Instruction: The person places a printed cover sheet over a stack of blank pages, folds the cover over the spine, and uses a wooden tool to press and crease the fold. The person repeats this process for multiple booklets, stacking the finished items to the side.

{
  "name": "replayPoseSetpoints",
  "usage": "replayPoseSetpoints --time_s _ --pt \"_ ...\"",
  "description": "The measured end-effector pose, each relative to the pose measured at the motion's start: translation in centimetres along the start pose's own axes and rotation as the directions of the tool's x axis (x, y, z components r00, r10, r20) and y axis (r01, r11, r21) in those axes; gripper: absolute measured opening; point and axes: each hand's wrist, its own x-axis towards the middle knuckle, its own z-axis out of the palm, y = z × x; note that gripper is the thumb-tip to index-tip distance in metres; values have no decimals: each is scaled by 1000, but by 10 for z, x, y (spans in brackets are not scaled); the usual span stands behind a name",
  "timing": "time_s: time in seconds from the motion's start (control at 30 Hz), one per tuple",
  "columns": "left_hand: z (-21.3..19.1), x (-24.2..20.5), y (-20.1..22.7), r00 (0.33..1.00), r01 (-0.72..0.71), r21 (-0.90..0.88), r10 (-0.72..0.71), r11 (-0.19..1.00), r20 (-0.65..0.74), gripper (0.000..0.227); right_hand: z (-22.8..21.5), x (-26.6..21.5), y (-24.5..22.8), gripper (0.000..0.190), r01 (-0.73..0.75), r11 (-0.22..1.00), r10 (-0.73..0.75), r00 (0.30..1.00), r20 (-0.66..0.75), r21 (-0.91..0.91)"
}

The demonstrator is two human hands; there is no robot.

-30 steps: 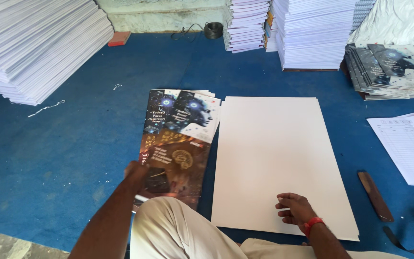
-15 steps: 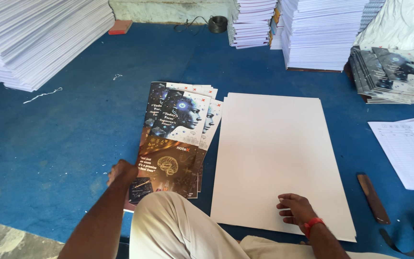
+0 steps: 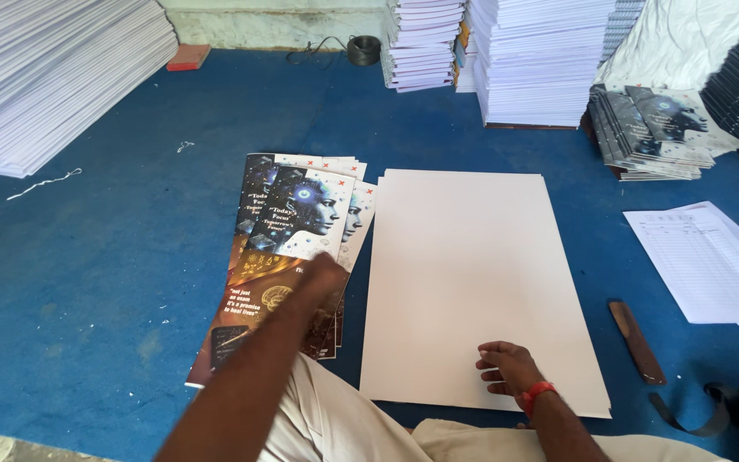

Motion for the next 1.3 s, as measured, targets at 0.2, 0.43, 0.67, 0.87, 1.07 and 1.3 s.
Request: replayPoseSetpoints --time_s 0.2,0.43,0.67,0.87,1.07,1.3 --pt "84 -42 30 993 -4 126 -11 992 120 56 -4 13 10 31 6 1000 -7 999 -48 -23" --pt "101 -102 30 921 -243 503 35 829 388 105 -26 12 1 33 106 844 -245 948 -202 -526" --pt "111 -95 28 952 -182 438 47 880 301 108 -99 19 -27 34 175 693 -355 927 -121 -700" --pt "130 -53 12 996 -17 72 11 997 89 85 -149 43 6 44 -44 699 -323 871 -370 -714" --pt "120 -54 11 998 37 -202 -45 979 -33 71 -135 64 19 58 -208 773 -148 859 -489 -600" --pt "91 -74 34 980 110 -286 -151 952 -126 65 -119 16 -9 67 -245 759 -99 872 -479 -603"
